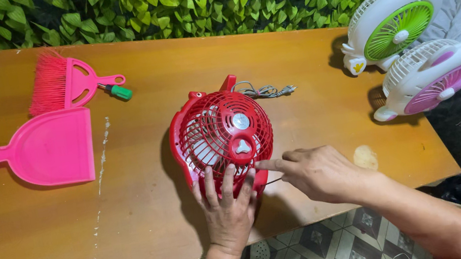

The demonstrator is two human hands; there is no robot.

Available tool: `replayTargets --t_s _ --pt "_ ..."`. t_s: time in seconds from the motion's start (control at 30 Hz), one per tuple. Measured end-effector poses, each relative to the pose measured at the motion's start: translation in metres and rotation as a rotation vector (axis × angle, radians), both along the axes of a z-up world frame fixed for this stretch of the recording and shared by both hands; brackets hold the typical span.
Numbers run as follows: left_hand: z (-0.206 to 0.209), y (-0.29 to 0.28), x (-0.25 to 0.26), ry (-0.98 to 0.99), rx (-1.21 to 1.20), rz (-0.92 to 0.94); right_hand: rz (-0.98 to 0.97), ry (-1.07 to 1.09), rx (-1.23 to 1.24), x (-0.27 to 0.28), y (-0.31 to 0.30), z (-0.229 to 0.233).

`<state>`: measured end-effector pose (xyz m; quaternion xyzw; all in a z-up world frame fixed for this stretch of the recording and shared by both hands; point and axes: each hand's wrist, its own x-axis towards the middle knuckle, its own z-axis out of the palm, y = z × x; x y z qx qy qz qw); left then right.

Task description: The person disassembles a small red electric fan on a table. They use a screwdriver to remove screws from the fan's casing, then separate the front grille, fan blades, and motor housing, placing the parts on the table.

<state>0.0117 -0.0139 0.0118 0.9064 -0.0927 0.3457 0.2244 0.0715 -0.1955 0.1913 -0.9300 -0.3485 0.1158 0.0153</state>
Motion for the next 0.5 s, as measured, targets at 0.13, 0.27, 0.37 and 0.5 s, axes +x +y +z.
replayTargets --t_s 0.13,0.27,0.37,0.5 --pt "-0.0008 -0.0007 0.0004 0.003 0.008 0.008 0.073 -0.088 0.072 0.0009 0.0036 -0.0021" --pt "-0.0008 -0.0005 0.0006 -0.006 0.010 0.012 0.082 -0.070 0.069 0.0010 0.0043 0.0002" --pt "-0.0020 0.0002 -0.0011 0.010 0.010 0.005 0.136 -0.089 0.150 0.0017 0.0017 0.0005" --pt "-0.0009 -0.0005 -0.0002 0.018 -0.012 -0.007 0.135 -0.072 0.071 0.0017 0.0003 0.0015"
